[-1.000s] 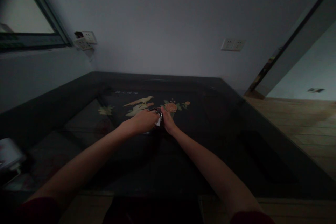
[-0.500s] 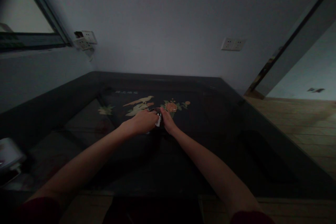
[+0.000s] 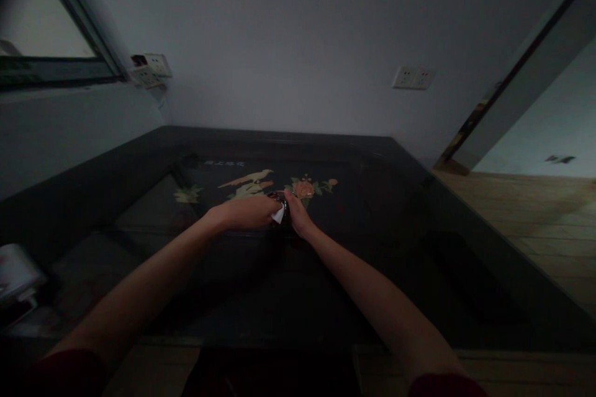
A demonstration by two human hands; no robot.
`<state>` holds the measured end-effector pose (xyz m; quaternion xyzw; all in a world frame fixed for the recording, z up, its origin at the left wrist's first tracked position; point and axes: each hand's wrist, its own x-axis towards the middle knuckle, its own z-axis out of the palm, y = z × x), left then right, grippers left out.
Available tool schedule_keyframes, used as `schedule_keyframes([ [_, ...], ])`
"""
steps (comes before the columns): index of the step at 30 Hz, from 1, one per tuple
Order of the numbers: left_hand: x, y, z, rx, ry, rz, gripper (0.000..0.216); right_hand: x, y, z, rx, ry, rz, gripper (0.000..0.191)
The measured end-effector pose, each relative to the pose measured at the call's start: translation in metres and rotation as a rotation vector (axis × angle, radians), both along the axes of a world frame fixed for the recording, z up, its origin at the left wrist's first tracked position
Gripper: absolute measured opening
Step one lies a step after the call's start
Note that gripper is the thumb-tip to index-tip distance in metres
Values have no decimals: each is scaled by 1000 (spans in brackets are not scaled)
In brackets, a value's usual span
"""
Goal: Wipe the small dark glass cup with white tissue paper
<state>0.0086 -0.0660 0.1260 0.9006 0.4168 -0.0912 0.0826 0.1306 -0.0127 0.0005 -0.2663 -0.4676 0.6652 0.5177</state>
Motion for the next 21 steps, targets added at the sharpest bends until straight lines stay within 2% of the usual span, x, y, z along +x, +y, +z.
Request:
schedule_keyframes([
  [4, 4, -2, -9, 125, 45, 70, 29, 0, 0, 0, -33, 15, -18, 42],
  [8, 10, -6, -15, 289, 90, 64, 29, 0, 2, -1, -121, 71, -63, 46],
  [12, 12, -8, -17, 365, 86, 39, 26, 0, 4, -1, -191, 108, -84, 45],
  [15, 12, -8, -17, 362, 67, 20, 28, 0, 5, 0, -210, 123, -88, 46],
  [21, 15, -7, -16, 228, -5, 78, 29, 3, 2, 3, -188, 109, -94, 48],
])
